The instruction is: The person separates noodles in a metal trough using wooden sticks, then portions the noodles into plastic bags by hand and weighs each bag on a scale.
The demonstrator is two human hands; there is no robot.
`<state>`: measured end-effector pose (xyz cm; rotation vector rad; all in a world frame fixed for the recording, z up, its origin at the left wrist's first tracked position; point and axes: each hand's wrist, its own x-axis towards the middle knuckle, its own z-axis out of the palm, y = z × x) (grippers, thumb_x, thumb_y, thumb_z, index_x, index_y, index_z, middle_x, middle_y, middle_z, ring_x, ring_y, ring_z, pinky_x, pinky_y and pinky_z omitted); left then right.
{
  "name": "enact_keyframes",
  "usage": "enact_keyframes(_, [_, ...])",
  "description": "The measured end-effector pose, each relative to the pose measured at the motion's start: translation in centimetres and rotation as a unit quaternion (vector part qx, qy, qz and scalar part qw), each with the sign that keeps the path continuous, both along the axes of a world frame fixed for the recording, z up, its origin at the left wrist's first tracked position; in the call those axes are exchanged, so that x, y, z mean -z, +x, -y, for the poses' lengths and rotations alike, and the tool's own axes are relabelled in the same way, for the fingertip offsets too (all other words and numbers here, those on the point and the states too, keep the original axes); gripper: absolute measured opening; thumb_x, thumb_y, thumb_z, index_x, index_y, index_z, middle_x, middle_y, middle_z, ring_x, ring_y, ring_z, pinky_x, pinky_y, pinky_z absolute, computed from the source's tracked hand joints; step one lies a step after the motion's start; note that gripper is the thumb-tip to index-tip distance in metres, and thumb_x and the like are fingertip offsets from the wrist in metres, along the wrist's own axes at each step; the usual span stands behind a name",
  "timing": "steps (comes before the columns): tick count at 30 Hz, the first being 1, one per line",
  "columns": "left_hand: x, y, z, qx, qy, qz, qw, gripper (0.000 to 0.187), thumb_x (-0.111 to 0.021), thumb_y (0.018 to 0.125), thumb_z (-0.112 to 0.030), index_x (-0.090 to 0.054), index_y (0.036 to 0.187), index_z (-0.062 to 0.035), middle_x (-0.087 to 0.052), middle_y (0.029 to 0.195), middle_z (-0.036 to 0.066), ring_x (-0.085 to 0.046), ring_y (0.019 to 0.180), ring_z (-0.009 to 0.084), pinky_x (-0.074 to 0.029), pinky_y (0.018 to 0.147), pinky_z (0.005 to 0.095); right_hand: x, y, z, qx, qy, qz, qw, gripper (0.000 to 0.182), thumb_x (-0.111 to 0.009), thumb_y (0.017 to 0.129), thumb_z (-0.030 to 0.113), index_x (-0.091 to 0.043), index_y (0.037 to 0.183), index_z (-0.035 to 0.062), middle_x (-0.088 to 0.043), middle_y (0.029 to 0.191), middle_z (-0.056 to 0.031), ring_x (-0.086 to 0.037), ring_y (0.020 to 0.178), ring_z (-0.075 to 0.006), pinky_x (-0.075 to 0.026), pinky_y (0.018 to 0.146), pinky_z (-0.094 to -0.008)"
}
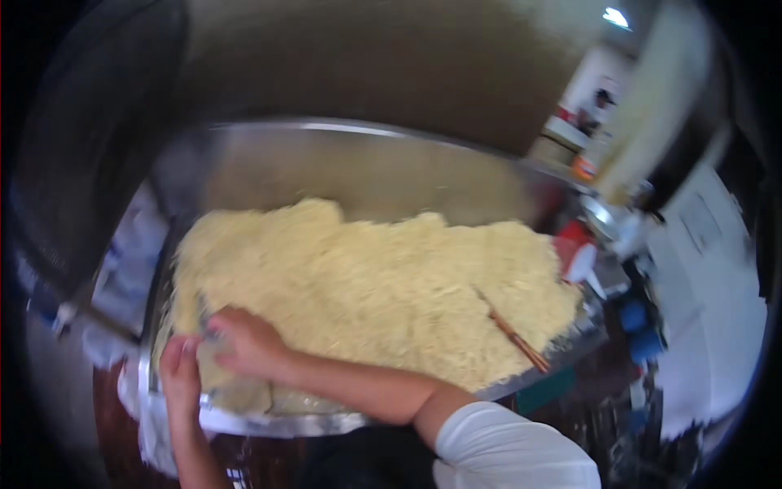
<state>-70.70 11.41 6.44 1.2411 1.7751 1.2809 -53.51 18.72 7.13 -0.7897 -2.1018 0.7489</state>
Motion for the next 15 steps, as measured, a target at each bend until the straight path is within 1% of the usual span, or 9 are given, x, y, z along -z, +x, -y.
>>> enact_keyframes(1, [0.1,0.6,0.4,0.029,-0.011,0.052,0.998,0.020,-0.055,0.092,-0.019,-0.063,0.094,-0.0011,-0.061,0.080,0.003,-0.052,0.072,0.0088,-0.042,0.065,0.0252,0.1,0.5,0.2,0.035,0.083,0.002,0.996,0.031,-0.070,0.069,0.014,-0.060,0.097,0.0059,-0.062,0.099,-0.0144,-0.060,0.089,-0.0309,-0.049,0.074,-0.0391])
enact_keyframes(3, [0.6,2.3,-0.1,0.093,0.022,0.094,0.991,0.018,-0.056,0.091,-0.017,-0.062,0.096,-0.0005,-0.060,0.077,0.001,-0.050,0.068,0.0081,-0.041,0.062,0.0245,2.7,0.9,0.9,0.017,-0.025,0.073,0.997,0.026,-0.068,0.071,0.011,-0.061,0.096,0.0057,-0.063,0.091,-0.0142,-0.061,0.086,-0.0339,-0.049,0.072,-0.0388])
enact_keyframes(6, [-0.1,5.2,0.4,0.171,0.114,0.061,0.977,0.016,-0.057,0.090,-0.014,-0.062,0.098,0.0000,-0.057,0.074,0.000,-0.048,0.062,0.0058,-0.038,0.057,0.0225,6.4,1.4,-0.1,-0.045,-0.157,0.019,0.986,0.019,-0.062,0.075,0.005,-0.062,0.094,0.0063,-0.063,0.083,-0.0162,-0.062,0.085,-0.0346,-0.049,0.073,-0.0384])
enact_keyframes(7, [-0.5,5.6,0.8,0.172,0.111,0.049,0.978,0.015,-0.057,0.090,-0.012,-0.062,0.098,0.0003,-0.057,0.073,0.001,-0.047,0.061,0.0049,-0.038,0.055,0.0215,7.0,1.6,-0.4,-0.049,-0.130,-0.085,0.987,0.014,-0.053,0.079,0.000,-0.061,0.089,0.0066,-0.061,0.072,-0.0128,-0.062,0.065,-0.0278,-0.049,0.059,-0.0355])
enact_keyframes(8, [-1.3,5.3,1.6,0.183,0.072,0.014,0.980,0.017,-0.056,0.090,-0.012,-0.062,0.100,0.0004,-0.057,0.074,0.002,-0.048,0.059,0.0046,-0.038,0.052,0.0199,7.7,2.4,-0.6,-0.059,-0.242,-0.083,0.965,0.014,-0.051,0.079,-0.001,-0.060,0.088,0.0066,-0.059,0.070,-0.0107,-0.059,0.060,-0.0239,-0.047,0.054,-0.0339])
enact_keyframes(10, [-3.4,5.0,3.3,0.191,-0.011,-0.130,0.973,0.019,-0.058,0.086,-0.010,-0.061,0.102,0.0006,-0.057,0.073,0.003,-0.050,0.058,0.0071,-0.039,0.051,0.0225,1.6,5.5,1.2,-0.076,-0.454,-0.084,0.884,0.014,-0.048,0.080,-0.002,-0.057,0.085,0.0066,-0.056,0.067,-0.0064,-0.054,0.048,-0.0163,-0.043,0.043,-0.0306])
enact_keyframes(12, [-5.0,5.8,4.7,0.168,-0.094,-0.341,0.920,0.024,-0.064,0.078,-0.005,-0.060,0.102,0.0008,-0.057,0.071,0.002,-0.053,0.062,0.0129,-0.042,0.056,0.0310,-0.6,7.1,3.3,-0.090,-0.434,-0.100,0.891,0.012,-0.046,0.081,-0.002,-0.055,0.083,0.0065,-0.052,0.065,-0.0030,-0.048,0.042,-0.0117,-0.037,0.037,-0.0277])
enact_keyframes(13, [-1.4,3.5,5.1,0.167,-0.038,-0.391,0.904,0.023,-0.061,0.082,-0.010,-0.060,0.103,-0.0010,-0.054,0.067,0.002,-0.050,0.055,0.0095,-0.040,0.048,0.0255,-1.3,8.1,4.1,-0.098,-0.424,-0.107,0.894,0.012,-0.045,0.082,-0.002,-0.053,0.083,0.0065,-0.050,0.064,-0.0013,-0.045,0.039,-0.0093,-0.034,0.034,-0.0262])
enact_keyframes(15, [0.2,2.7,5.6,0.159,-0.156,-0.298,0.928,0.036,-0.063,0.082,-0.014,-0.058,0.115,-0.0031,-0.059,0.095,0.015,-0.055,0.087,0.0223,-0.041,0.078,0.0330,-2.5,10.8,5.1,-0.096,-0.437,-0.110,0.887,0.010,-0.045,0.083,0.000,-0.052,0.084,0.0067,-0.049,0.063,-0.0012,-0.046,0.040,-0.0091,-0.035,0.035,-0.0258])
